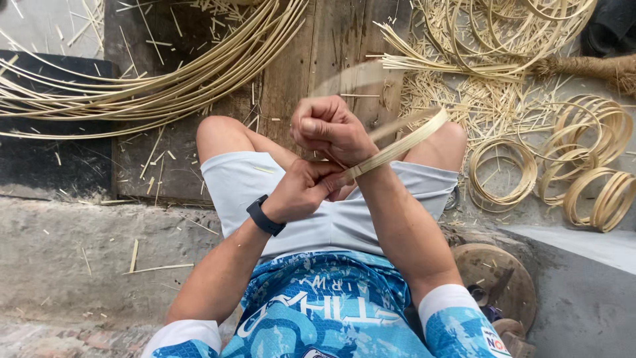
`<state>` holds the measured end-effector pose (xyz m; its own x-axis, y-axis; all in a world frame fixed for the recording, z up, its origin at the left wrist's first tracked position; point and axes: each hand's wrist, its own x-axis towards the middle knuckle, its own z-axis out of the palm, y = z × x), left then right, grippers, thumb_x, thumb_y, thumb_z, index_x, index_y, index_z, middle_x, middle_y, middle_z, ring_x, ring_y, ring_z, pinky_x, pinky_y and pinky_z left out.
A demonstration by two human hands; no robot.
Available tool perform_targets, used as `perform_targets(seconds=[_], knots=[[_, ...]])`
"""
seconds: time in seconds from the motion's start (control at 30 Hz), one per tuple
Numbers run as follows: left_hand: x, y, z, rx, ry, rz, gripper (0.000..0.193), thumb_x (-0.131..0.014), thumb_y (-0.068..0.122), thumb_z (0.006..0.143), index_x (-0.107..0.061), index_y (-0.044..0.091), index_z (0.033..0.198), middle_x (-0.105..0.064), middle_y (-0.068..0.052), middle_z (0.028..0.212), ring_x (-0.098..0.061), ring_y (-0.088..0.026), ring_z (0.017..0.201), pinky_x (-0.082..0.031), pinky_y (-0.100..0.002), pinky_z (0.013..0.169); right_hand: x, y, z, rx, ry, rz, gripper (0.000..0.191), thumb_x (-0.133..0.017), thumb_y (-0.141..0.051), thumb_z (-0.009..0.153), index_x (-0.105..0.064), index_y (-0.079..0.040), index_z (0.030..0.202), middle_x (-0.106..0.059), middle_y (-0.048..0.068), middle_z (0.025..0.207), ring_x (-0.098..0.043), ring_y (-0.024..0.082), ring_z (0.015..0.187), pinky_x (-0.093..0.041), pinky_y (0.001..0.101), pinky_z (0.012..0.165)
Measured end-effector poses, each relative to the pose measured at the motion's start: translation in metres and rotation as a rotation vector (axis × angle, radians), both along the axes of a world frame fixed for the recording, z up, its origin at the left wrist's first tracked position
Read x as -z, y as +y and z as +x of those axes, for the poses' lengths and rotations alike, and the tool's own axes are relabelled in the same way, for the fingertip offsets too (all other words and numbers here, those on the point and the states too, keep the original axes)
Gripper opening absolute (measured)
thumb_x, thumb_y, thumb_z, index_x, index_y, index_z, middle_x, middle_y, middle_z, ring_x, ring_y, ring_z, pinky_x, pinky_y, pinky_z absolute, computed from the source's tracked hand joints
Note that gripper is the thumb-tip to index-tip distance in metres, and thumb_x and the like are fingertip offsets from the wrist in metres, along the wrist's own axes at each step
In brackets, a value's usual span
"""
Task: The person sits on the ground and bends thin bamboo strips, joining their ends to form circular hoops. They flex the strips, overlap and press the ends together, and set completed hoops aside with other finished rings.
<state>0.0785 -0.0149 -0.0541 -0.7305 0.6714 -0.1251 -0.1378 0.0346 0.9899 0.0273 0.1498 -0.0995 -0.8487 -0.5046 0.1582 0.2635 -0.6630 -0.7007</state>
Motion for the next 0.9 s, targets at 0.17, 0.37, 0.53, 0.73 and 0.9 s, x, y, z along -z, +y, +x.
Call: perform_targets(seconds=[0.17, 0.37, 0.53, 0.73, 0.9], knots=[[0.000, -0.012, -0.015, -0.225, -0.082, 0.007, 0.011, -0.063, 0.004, 0.099, -0.072, -0.001, 0.104, -0.066, -0.002, 0.075, -0.057, -0.006, 0.066, -0.047, -0.024, 0.058, -0.058, 0.009, 0.013, 0.342, 0.265, 0.887, 0.030, -0.080, -0.005, 0.095, -0.052, -0.002, 0.084, -0.060, 0.003, 0.089, -0.053, 0.007, 0.078, -0.046, 0.0238, 0.060], [0.015, -0.016, -0.029, -0.184, 0.460, -0.107, 0.010, -0.065, 0.008, 0.101, -0.072, 0.001, 0.103, -0.071, -0.007, 0.083, -0.066, -0.012, 0.073, -0.053, -0.028, 0.063, -0.100, 0.025, 0.048, 0.541, 0.622, 1.257, 0.020, -0.077, -0.005, 0.091, -0.070, -0.001, 0.109, -0.069, 0.011, 0.099, -0.069, 0.020, 0.082, -0.056, 0.0337, 0.066], [0.022, -0.008, -0.035, -0.269, 0.453, -0.127, 0.015, -0.062, 0.010, 0.107, -0.074, 0.002, 0.106, -0.068, -0.006, 0.081, -0.063, -0.009, 0.072, -0.051, -0.026, 0.062, -0.105, 0.027, 0.054, 0.374, 0.699, 1.030, 0.015, -0.075, 0.000, 0.090, -0.070, -0.002, 0.103, -0.069, 0.008, 0.092, -0.070, 0.022, 0.086, -0.056, 0.0340, 0.074], [0.015, -0.025, -0.028, -0.236, -0.045, 0.064, 0.022, -0.059, 0.015, 0.106, -0.072, -0.002, 0.103, -0.062, 0.001, 0.074, -0.054, -0.005, 0.066, -0.044, -0.022, 0.058, -0.033, 0.015, 0.049, 0.427, -0.376, 0.278, 0.021, -0.062, -0.018, 0.105, -0.063, -0.001, 0.092, -0.061, 0.003, 0.078, -0.055, 0.009, 0.067, -0.043, 0.0231, 0.061], [0.013, -0.001, -0.002, 0.118, -0.134, 0.069, 0.019, -0.061, 0.011, 0.106, -0.072, -0.001, 0.098, -0.062, 0.002, 0.072, -0.055, -0.006, 0.067, -0.046, -0.023, 0.060, 0.007, 0.011, 0.005, -0.057, -0.144, -0.021, 0.020, -0.067, -0.015, 0.105, -0.062, 0.001, 0.094, -0.056, 0.000, 0.076, -0.043, 0.004, 0.062, -0.036, 0.0207, 0.057]])
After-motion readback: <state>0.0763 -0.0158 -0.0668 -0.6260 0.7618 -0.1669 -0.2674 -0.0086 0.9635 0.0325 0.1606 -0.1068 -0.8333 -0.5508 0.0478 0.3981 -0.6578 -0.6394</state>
